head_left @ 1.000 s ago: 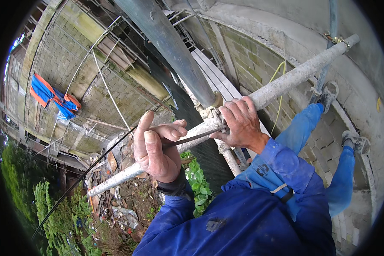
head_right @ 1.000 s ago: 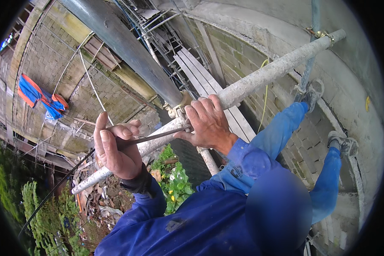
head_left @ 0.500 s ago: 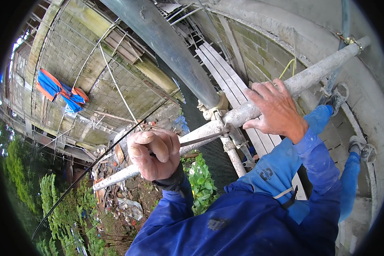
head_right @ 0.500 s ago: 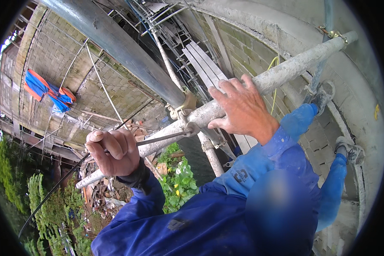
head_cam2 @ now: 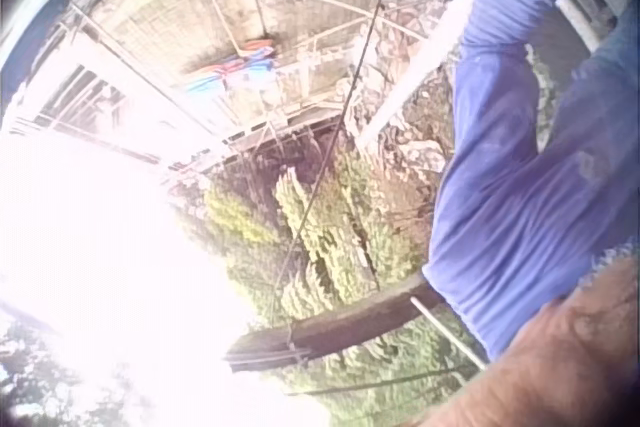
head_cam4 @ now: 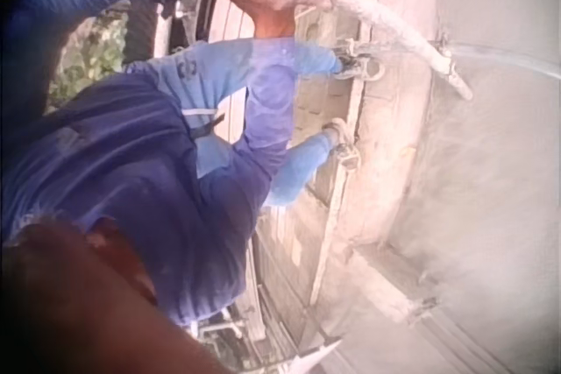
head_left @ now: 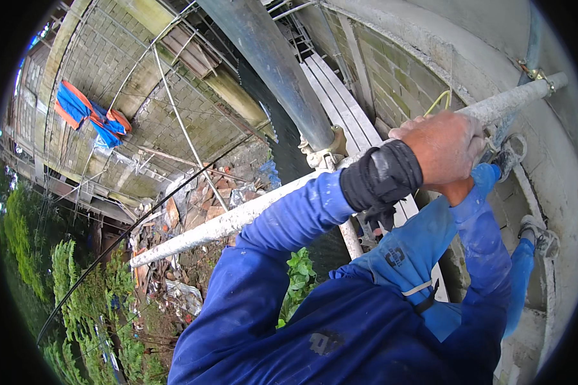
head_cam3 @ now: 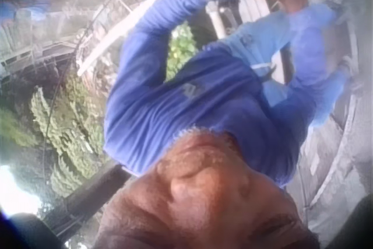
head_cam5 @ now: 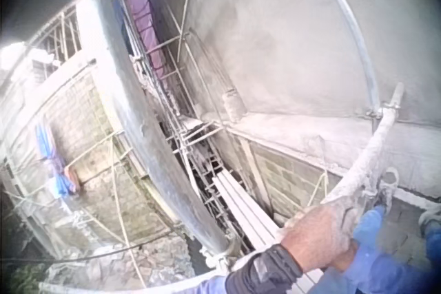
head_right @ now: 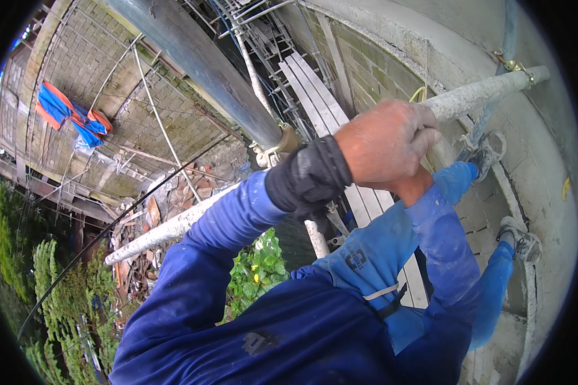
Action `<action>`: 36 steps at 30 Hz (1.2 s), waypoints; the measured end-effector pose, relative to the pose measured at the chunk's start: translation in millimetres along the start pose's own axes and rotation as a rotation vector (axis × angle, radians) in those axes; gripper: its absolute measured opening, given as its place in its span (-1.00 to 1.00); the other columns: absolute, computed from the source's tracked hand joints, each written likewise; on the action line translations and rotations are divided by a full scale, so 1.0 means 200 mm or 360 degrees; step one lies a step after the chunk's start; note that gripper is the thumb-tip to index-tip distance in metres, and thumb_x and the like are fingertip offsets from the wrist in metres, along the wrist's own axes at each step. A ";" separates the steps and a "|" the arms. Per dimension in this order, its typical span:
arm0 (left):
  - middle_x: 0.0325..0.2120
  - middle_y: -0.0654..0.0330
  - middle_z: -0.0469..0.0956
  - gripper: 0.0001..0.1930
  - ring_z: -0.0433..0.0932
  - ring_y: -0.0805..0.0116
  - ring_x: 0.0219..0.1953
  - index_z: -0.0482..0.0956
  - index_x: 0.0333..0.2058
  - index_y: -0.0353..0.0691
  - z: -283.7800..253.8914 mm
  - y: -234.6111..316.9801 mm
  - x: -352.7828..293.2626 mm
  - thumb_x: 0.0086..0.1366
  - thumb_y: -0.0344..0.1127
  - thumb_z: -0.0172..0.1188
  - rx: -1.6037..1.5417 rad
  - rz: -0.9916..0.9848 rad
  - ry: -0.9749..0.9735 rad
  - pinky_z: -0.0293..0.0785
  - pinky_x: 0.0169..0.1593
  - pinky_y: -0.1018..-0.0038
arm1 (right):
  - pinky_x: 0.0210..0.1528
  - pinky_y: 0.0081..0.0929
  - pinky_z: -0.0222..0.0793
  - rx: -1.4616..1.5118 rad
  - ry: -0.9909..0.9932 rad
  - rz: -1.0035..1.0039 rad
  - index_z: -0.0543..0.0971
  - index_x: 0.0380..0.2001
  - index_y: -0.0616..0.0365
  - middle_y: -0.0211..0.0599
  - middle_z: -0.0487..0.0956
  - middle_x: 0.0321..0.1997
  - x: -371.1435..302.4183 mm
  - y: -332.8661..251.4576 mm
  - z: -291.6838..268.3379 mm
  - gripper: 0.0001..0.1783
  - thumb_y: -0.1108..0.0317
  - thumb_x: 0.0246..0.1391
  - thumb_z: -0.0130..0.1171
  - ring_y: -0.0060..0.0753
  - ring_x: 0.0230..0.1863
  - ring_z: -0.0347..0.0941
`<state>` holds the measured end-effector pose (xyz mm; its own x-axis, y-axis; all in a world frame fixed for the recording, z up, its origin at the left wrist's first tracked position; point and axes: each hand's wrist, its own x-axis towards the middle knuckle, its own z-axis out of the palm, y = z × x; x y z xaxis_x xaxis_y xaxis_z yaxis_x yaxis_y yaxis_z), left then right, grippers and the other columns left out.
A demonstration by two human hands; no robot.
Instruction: The person uses a wrench to tighten the nuts on a metal scaffold clamp, securing a horizontal pole to a vertical pole. The person is standing on wooden planks attached to the scaffolding structure.
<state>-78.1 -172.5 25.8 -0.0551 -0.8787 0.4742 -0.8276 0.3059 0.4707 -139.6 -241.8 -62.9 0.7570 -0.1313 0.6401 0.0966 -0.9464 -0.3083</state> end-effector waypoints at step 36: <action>-0.81 0.45 0.07 -0.58 -0.01 0.62 -0.83 0.51 -0.29 -0.20 -0.40 -0.12 -0.91 0.50 0.05 -0.09 -0.1461 0.0817 0.1315 0.06 -0.75 0.61 | 0.28 0.10 0.13 -0.0155 0.0003 -0.0128 0.55 -0.10 0.03 -0.16 0.47 0.03 0.03 -0.33 0.11 -0.29 0.00 -0.38 0.54 -0.09 0.16 0.38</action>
<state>-3.1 9.4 -11.3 0.3767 -0.2123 0.9017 -0.1243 0.9530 0.2764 -127.1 -173.1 -53.6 0.7483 -0.0540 0.6612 0.0940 -0.9780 -0.1862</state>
